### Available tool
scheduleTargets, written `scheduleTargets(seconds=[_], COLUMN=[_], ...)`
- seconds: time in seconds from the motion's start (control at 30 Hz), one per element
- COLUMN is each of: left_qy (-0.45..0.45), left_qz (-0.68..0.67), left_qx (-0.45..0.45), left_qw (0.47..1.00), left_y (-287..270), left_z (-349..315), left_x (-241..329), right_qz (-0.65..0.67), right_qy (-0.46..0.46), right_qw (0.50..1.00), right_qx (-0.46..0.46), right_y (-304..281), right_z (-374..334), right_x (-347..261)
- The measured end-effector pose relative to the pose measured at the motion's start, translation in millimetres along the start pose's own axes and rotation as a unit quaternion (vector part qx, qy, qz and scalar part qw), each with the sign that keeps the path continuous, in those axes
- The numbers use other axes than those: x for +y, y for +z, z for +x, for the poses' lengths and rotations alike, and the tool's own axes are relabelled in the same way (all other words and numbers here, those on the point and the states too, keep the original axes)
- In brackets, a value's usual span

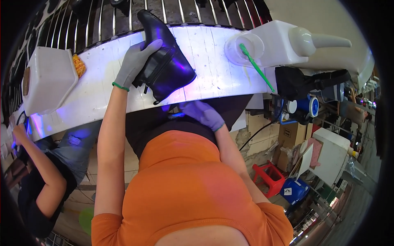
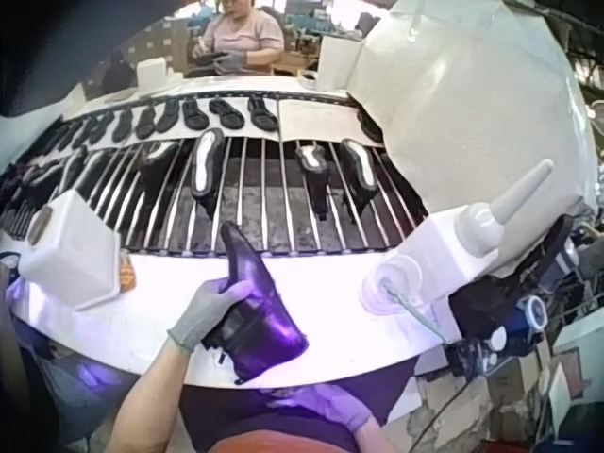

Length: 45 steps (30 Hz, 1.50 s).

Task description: Apply adhesive to the edges and sole of a shoe upper using a brush.

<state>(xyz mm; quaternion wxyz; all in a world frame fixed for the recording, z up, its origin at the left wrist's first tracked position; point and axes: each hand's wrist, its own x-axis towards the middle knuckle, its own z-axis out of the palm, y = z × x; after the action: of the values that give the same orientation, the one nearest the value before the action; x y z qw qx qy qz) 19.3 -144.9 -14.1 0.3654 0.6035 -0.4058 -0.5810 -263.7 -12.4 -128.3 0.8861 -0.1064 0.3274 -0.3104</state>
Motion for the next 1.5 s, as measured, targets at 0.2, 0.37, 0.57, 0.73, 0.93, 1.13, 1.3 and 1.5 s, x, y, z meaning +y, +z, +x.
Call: scheduleTargets(seconds=[0.2, 0.37, 0.57, 0.73, 0.93, 1.13, 1.3, 1.5], left_qy=[-0.004, 0.018, 0.008, 0.024, 0.052, 0.027, -0.013, -0.021], left_qz=[0.008, 0.011, 0.016, 0.08, 0.113, -0.22, -0.45, -0.471], left_qx=[0.006, -0.026, 0.009, 0.026, 0.116, -0.009, -0.056, -0.043], left_qw=[1.0, 0.999, 1.0, 0.996, 0.985, 0.975, 0.891, 0.881], left_y=[4.6, 26.1, 1.4, 20.3, 26.1, 18.3, 14.6, 3.6], left_z=[1.6, 20.2, 3.2, -0.7, 8.0, -11.1, -51.6, -76.6], left_x=[0.9, 3.9, -2.6, 14.1, -4.1, -2.5, -11.0, -11.0], right_qz=[0.168, 0.162, 0.032, -0.464, -0.745, -0.752, -0.635, -0.544], right_qy=[-0.145, -0.329, -0.213, -0.259, -0.409, -0.288, -0.349, -0.334], right_qw=[0.961, 0.836, 0.976, 0.847, 0.354, 0.386, 0.554, 0.679], right_qx=[-0.162, 0.409, -0.015, -0.006, 0.39, 0.449, 0.409, 0.363], right_y=[-72.7, -232.1, -75.1, 137.3, 132.5, 68.5, 58.6, 63.7], right_z=[-69.3, -137.9, -119.1, -123.3, -77.5, -57.2, -63.7, -73.6], right_x=[-20.0, 9.7, -51.0, -146.8, -194.5, -186.5, -185.7, -193.9])
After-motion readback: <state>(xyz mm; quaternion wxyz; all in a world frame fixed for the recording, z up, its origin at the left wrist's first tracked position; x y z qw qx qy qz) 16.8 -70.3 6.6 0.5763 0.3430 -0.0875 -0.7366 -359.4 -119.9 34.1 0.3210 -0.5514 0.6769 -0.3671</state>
